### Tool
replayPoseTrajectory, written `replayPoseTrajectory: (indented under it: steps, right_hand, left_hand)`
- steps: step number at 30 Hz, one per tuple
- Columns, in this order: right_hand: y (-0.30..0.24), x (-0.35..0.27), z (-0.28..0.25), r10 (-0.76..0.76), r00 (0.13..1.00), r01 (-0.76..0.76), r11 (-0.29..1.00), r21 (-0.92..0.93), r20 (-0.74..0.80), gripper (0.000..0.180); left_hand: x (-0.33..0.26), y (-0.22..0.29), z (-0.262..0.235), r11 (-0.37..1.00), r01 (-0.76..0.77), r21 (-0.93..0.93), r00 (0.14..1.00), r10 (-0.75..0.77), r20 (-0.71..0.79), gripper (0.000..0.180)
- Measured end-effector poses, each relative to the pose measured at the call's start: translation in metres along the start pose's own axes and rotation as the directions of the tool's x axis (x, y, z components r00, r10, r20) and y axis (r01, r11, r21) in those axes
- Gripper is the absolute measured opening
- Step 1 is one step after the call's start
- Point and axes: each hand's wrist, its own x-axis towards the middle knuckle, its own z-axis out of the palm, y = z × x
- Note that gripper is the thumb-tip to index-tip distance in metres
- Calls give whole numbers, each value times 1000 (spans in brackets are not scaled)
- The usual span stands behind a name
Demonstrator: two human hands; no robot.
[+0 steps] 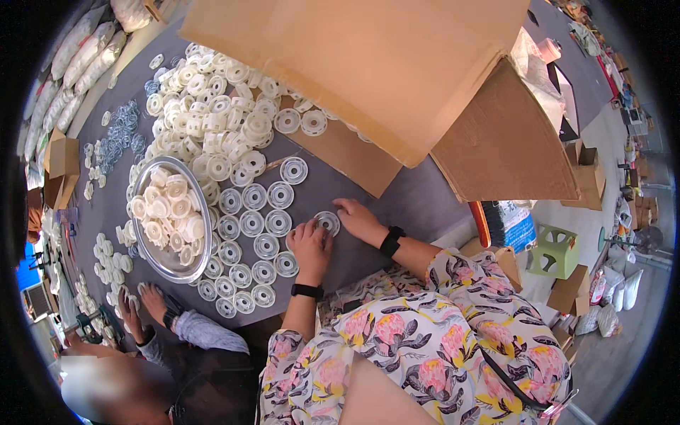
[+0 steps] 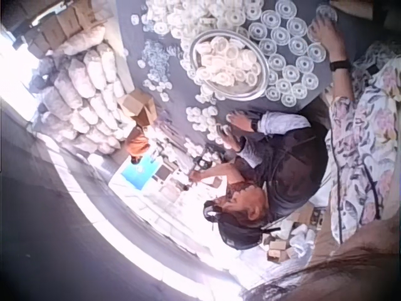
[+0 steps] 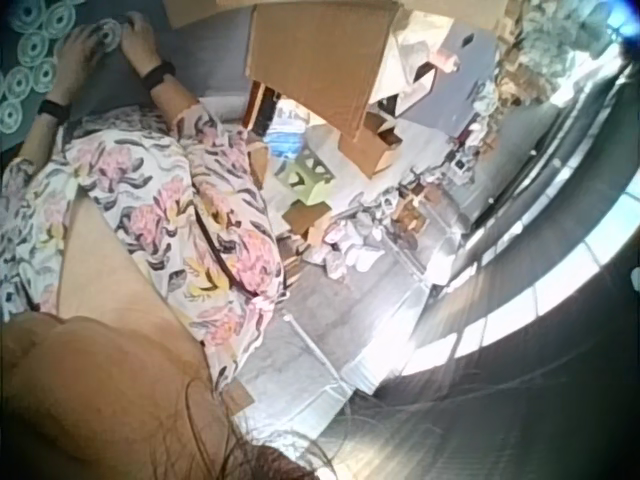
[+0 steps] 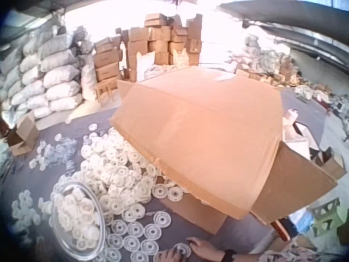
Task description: Sorting and packing white plastic circular components from a table into boxes.
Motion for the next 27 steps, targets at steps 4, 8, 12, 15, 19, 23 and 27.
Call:
replayPoseTrajectory:
  steps: [4,8,12,15,19,23,27]
  right_hand:
    - [3,17,-11,-218,968,194,965,-176,-124,34]
    - [-24,45,-2,-382,917,347,906,-241,-114,36]
    - [-65,94,6,-567,823,491,747,-448,-44,47]
    - [-98,135,25,-679,732,612,617,-495,59,56]
    - [-118,162,65,-570,816,540,696,-474,92,58]
    - [-117,162,51,-452,886,448,777,-443,103,49]
    - [-108,152,29,-353,931,323,912,-254,-86,27]
  left_hand:
    - [8,11,-8,999,26,20,996,-28,89,36]
    - [12,2,0,987,-99,127,972,69,223,60]
    - [5,-21,-9,982,75,171,976,-107,189,59]
    - [5,-22,-35,993,91,71,985,-100,141,55]
    - [17,-47,-86,994,90,-62,983,-99,-157,52]
    - [64,-89,-146,915,404,8,732,-318,-603,49]
    - [62,-134,-164,854,519,42,788,-458,-411,46]
